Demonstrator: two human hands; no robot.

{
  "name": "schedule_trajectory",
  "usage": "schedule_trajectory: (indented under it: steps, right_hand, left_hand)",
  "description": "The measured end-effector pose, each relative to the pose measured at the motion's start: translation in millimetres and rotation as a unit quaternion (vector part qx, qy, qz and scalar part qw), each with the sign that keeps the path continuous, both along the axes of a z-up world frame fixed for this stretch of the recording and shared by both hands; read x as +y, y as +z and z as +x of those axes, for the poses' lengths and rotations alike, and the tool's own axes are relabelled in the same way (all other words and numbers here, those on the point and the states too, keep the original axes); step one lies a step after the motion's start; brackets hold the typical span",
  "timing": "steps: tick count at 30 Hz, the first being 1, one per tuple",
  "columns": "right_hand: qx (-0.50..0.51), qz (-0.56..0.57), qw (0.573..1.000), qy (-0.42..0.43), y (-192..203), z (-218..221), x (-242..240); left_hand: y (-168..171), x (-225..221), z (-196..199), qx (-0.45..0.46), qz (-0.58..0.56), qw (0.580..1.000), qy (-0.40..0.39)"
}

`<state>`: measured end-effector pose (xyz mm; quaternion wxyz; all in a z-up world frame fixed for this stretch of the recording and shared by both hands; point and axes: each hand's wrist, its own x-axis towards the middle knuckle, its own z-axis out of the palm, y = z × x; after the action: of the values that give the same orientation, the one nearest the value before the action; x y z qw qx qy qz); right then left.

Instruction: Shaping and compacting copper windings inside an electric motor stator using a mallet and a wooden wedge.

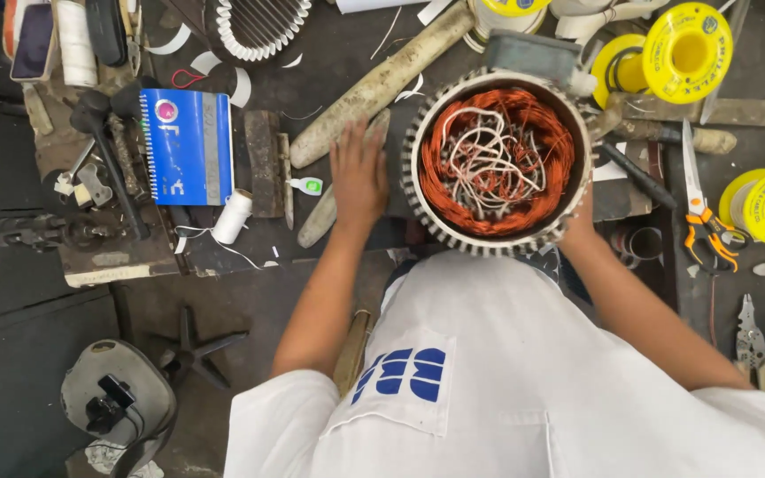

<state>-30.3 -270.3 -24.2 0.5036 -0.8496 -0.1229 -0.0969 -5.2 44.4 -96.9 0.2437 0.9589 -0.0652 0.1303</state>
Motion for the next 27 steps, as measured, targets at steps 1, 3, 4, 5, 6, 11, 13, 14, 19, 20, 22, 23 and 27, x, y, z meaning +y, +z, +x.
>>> schedule_trajectory:
  steps: [1,3,4,5,6,11,13,14,19,20,22,23,27]
  right_hand:
    - [0.001,0.000,1.000,-0.001,-2.1,-10.1,-4.2]
    - [-0.020,-0.036,0.999,-0.018,-6.1,-27.6,-13.3]
    - [-0.021,-0.034,0.999,-0.020,-9.9,-28.3,-21.6]
    - [-0.014,-0.033,0.999,-0.014,-13.6,-29.3,-30.3]
    - [-0.006,-0.032,0.999,-0.011,-17.7,-31.6,-39.5]
    - [-0.041,0.075,0.996,-0.012,43.6,-28.3,-37.1]
    - [-0.068,0.103,0.992,-0.022,78.3,-18.2,-23.9]
    - [-0.102,0.096,0.990,-0.003,85.9,-14.4,-22.1]
    - [-0.125,0.082,0.988,0.048,96.3,10.5,-25.0]
    - [-0.081,0.095,0.990,0.061,92.0,16.8,-28.6]
    - [-0.041,0.109,0.990,0.074,89.6,21.9,-31.7]
    - [-0.034,0.088,0.993,0.067,91.2,20.6,-30.9]
    - [0.025,0.050,0.998,0.042,93.9,7.4,-38.0]
  left_hand:
    - [2.7,0.9,4.2,0.001,0.000,1.000,-0.001]
    - [8.3,1.6,16.4,-0.061,-0.176,0.982,0.022]
    - [25.2,-4.3,11.0,-0.062,-0.175,0.982,0.020]
    - [42.2,-10.6,5.2,-0.037,-0.264,0.964,0.018]
    - [58.7,-17.6,-0.8,-0.010,-0.351,0.936,0.014]
    - [138.1,-42.1,-32.8,-0.065,-0.380,0.922,-0.025]
    - [170.2,-49.4,-35.1,-0.105,-0.359,0.927,-0.035]
    - [181.9,-52.4,-35.4,-0.113,-0.267,0.955,-0.070]
    - [203.4,-72.8,-32.7,-0.012,0.029,0.997,-0.075]
    - [200.1,-75.3,-31.8,-0.015,0.013,0.998,-0.056]
    - [197.3,-77.5,-30.2,-0.022,-0.001,0.999,-0.038]
    - [197.4,-76.8,-29.5,0.007,0.022,0.999,-0.034]
    - [194.8,-72.7,-16.4,0.077,0.054,0.994,-0.062]
